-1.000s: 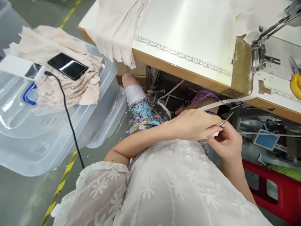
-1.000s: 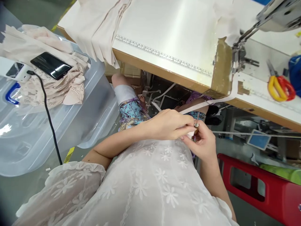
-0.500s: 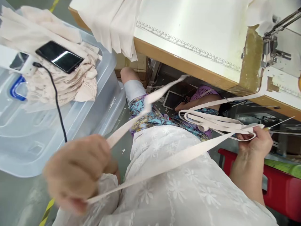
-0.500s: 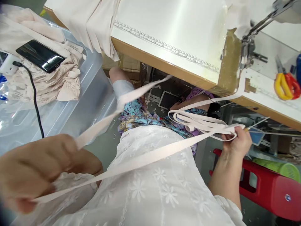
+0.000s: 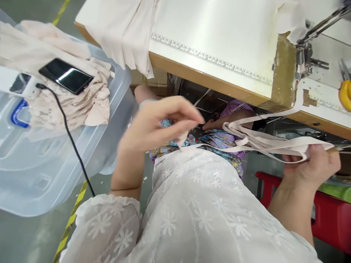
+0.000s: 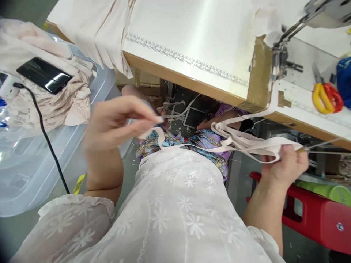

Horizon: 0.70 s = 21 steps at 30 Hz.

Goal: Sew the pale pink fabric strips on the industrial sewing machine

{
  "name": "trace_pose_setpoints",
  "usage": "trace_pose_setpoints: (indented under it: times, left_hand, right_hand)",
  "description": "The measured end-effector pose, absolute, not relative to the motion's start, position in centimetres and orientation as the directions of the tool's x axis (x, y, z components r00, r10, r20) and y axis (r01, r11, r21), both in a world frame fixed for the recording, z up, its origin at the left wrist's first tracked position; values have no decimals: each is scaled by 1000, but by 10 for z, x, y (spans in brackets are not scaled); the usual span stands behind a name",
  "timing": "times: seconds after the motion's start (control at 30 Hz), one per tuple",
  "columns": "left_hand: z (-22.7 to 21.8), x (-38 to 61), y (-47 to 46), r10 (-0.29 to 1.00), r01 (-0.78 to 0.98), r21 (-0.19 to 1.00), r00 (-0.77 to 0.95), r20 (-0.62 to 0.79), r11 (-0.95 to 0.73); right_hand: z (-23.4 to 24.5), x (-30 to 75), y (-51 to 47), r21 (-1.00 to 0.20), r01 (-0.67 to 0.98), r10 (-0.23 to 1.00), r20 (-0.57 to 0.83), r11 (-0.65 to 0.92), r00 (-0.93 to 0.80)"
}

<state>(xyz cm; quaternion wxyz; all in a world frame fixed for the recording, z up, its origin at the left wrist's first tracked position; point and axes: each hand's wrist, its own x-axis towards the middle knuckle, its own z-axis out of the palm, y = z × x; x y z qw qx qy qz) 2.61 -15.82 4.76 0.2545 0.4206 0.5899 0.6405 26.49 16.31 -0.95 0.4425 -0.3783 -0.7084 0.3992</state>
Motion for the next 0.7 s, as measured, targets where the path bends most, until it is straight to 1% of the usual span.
trace_pose_setpoints:
  times: [0.03,0.07,0.1,0.17,0.2,0.23,0.3,0.4,0.47,0.5,0.53,0.63,0.7]
  left_hand:
    - [44,32,-130,848,104,966,-464,256,-235]
    - [38,39,-106,882,13,970,-414,227,-244]
    - [31,45,-84,910,-75,969,-367,194,-237]
    - [14,57,-53,934,-198,955,-323,150,-222]
    - [6,61,-43,939,-225,951,-317,133,-211]
    - [1,65,-37,939,-232,950,-319,127,-207]
    - [-4,68,-31,936,-205,961,-332,112,-188]
    - [-1,68,-30,939,-175,977,-340,57,-123]
    - [1,65,-30,950,-208,976,-312,1,-69]
    - [2,62,-31,957,-235,971,-290,-29,-42]
    - [2,58,-33,962,-263,965,-267,-59,-13]
    - [-5,35,-48,957,-307,948,-243,-162,82]
    - [-15,11,-69,927,-279,945,-278,-253,174]
  right_hand:
    - [-5,260,151,-906,153,887,331,394,-322]
    - [0,255,139,-911,136,881,324,389,-345]
    - [4,250,125,-917,139,860,286,374,-423]
    - [11,238,102,-942,155,776,144,297,-614]
    - [12,232,94,-962,158,694,44,224,-719]
    - [13,226,88,-971,184,604,-56,152,-795]
    - [14,216,84,-970,220,495,-143,102,-857]
    - [15,208,89,-955,267,383,-201,128,-902]
    - [16,207,96,-939,296,317,-232,174,-920]
    - [16,208,100,-930,311,328,-237,195,-915]
    - [15,211,105,-921,329,372,-236,210,-898]
    - [8,226,129,-899,381,601,-186,215,-777]
    - [1,242,148,-898,391,722,-133,202,-679]
